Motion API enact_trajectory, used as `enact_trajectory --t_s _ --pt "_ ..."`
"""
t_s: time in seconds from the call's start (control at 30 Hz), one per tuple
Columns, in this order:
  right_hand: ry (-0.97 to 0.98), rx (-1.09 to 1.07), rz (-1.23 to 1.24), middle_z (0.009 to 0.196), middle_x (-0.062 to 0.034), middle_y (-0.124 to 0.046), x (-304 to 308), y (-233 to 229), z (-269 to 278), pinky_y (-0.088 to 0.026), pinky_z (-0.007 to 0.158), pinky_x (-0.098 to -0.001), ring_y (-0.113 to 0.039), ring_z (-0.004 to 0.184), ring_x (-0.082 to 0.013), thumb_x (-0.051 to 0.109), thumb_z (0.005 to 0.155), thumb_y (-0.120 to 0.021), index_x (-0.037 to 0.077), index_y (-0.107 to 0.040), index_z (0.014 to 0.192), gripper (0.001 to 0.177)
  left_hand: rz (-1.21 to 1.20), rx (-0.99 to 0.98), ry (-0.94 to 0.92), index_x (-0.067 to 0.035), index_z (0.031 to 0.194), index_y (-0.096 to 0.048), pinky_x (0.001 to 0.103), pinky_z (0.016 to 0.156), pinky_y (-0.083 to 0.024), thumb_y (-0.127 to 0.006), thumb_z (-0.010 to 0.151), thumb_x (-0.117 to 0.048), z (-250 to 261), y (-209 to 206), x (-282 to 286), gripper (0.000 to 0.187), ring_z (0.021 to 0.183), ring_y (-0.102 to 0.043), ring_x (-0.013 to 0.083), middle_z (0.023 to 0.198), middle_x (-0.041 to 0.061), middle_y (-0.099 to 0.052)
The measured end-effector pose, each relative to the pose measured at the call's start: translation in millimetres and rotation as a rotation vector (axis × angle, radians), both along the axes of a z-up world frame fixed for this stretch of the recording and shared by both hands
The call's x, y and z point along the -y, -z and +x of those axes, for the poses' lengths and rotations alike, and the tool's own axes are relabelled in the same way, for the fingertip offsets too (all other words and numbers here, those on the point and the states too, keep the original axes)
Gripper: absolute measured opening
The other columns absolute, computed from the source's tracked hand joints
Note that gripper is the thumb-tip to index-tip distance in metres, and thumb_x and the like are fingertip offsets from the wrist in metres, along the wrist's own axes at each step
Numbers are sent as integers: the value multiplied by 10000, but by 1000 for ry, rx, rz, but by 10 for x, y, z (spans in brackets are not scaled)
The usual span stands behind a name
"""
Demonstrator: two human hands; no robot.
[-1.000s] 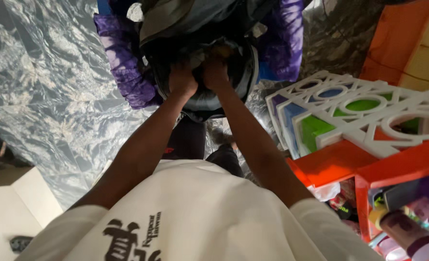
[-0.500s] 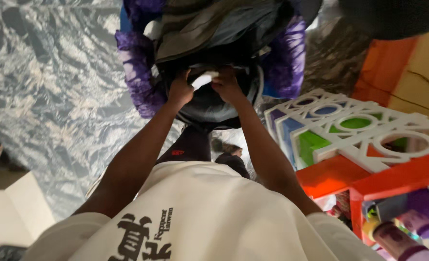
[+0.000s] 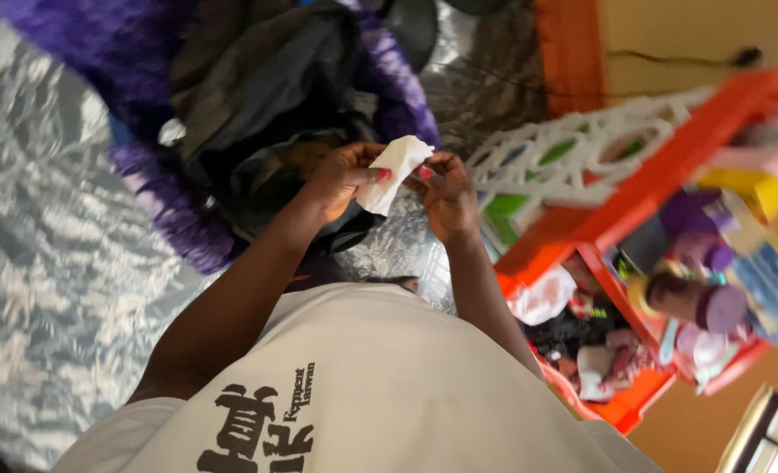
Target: The person sorts various pieces of white and patterned clothing by folding a white garment, placing it in a laundry basket, and then transferring other folded clothes from the basket into a plastic dresser drawer.
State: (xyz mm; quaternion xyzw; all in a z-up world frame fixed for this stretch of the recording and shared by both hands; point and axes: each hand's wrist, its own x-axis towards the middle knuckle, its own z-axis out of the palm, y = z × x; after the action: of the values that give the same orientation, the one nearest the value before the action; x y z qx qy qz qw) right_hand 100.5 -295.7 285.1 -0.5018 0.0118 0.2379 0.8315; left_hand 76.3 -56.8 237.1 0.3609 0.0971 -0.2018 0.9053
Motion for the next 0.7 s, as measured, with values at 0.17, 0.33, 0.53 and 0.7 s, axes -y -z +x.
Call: enact_trajectory --t_s 0.17,0.33,0.53,0.7 --pt "48 -207 224 1417 -136 -747 622 -396 -415 -582 1130 -549 -714 1316 -323 156 988 -817 61 -671 1486 528 201 136 113 9 1222 -757 333 890 -630 -940 852 -35 -57 -501 751 415 975 -762 155 1112 70 -812" --pt "336 -37 155 1326 -135 -797 1507 -388 -896 -631 1119 -504 -778 1236 -291 20 929 -842 37 -717 1339 428 293 349 105 -27 1166 -753 307 879 -615 -925 870 -9 -272 -752 1659 343 964 -737 128 1065 51 -782" --pt "557 261 -108 1235 -131 -834 2529 -678 -1435 -626 1097 -384 -779 1139 -208 -157 973 -875 17 -769 1183 292 -63 290 344 -80 1108 -698 283 911 -601 -931 935 -23 -577 -856 2651 296 976 -713 103 1051 3 -725" --pt "642 191 -168 1263 -38 -841 3134 -1149 -1922 -634 1028 -328 -789 1141 -132 -142 834 -836 63 -806 1191 413 -3 104 385 -101 1281 -701 334 606 -376 -921 954 -32 -865 -1057 3432 399 794 -567 142 1078 49 -720"
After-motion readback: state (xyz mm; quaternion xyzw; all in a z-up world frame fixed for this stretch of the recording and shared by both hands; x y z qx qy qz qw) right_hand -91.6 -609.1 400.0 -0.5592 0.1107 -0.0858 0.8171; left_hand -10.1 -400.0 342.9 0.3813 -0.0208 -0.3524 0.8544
